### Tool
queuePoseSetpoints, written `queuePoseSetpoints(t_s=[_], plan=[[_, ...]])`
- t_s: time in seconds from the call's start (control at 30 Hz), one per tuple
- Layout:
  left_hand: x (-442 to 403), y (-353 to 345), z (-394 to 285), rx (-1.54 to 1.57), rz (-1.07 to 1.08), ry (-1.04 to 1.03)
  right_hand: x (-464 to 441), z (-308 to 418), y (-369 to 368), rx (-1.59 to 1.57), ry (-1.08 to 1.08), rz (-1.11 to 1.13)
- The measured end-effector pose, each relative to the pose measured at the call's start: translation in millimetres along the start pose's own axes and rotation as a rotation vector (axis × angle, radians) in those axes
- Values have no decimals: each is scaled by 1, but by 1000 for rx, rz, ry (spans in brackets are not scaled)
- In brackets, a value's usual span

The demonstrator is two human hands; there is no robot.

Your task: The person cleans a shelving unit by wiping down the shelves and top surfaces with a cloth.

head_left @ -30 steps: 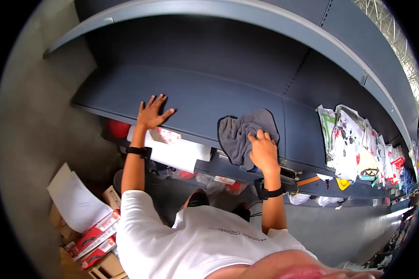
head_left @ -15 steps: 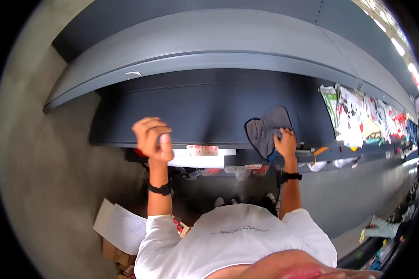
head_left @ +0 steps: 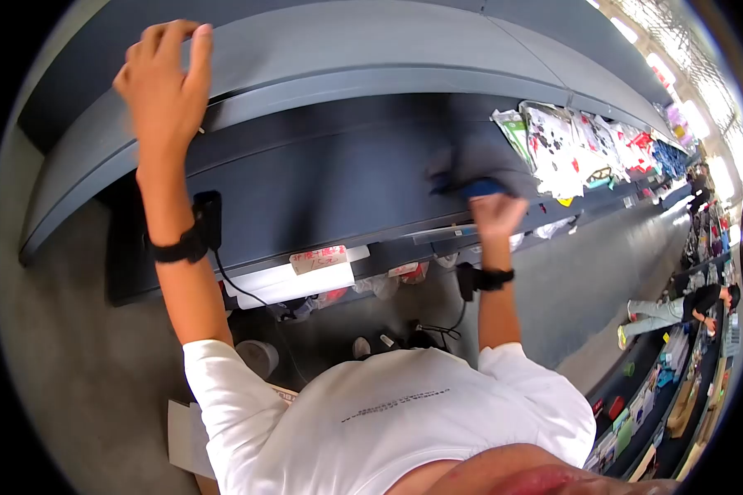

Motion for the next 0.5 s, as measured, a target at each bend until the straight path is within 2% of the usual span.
queuePoseSetpoints(t_s=[0.03,0.07,0.1,0.17,0.2,0.27,0.33,0.4,0.47,0.5], plan=[[0,-8,-2,-17,-1,-2,9,26,-24,-180,132,33],[1,-18,-9,-39,123,16,-1,59,-31,-136,399,122],[3,-26,-14,-58,246,36,14,93,-67,-231,489,72],[0,-32,-20,18,312,81,19,148,-116,1452,1574,-18],[0,-36,-23,103,378,134,20,166,-132,1529,1733,-16],[1,-39,-34,50,388,140,16,182,-163,1594,1906,-6],[-1,-41,-47,-4,412,119,3,133,-209,2149,1468,479],[-5,-44,-55,20,446,152,-49,56,-230,1755,877,898],[-5,-53,-58,36,451,138,-71,26,-224,1308,807,936],[1,-55,-41,65,459,173,-38,33,-243,1503,1037,890]])
Point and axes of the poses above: each hand's wrist, its own x-axis away from the middle knuckle, its own y-axis out of the back of the hand, z = x × y, the point moved 3 cm from there along -x, towards the middle knuckle, and after that the axes turned 5 degrees about -z, right-handed, at the moved point
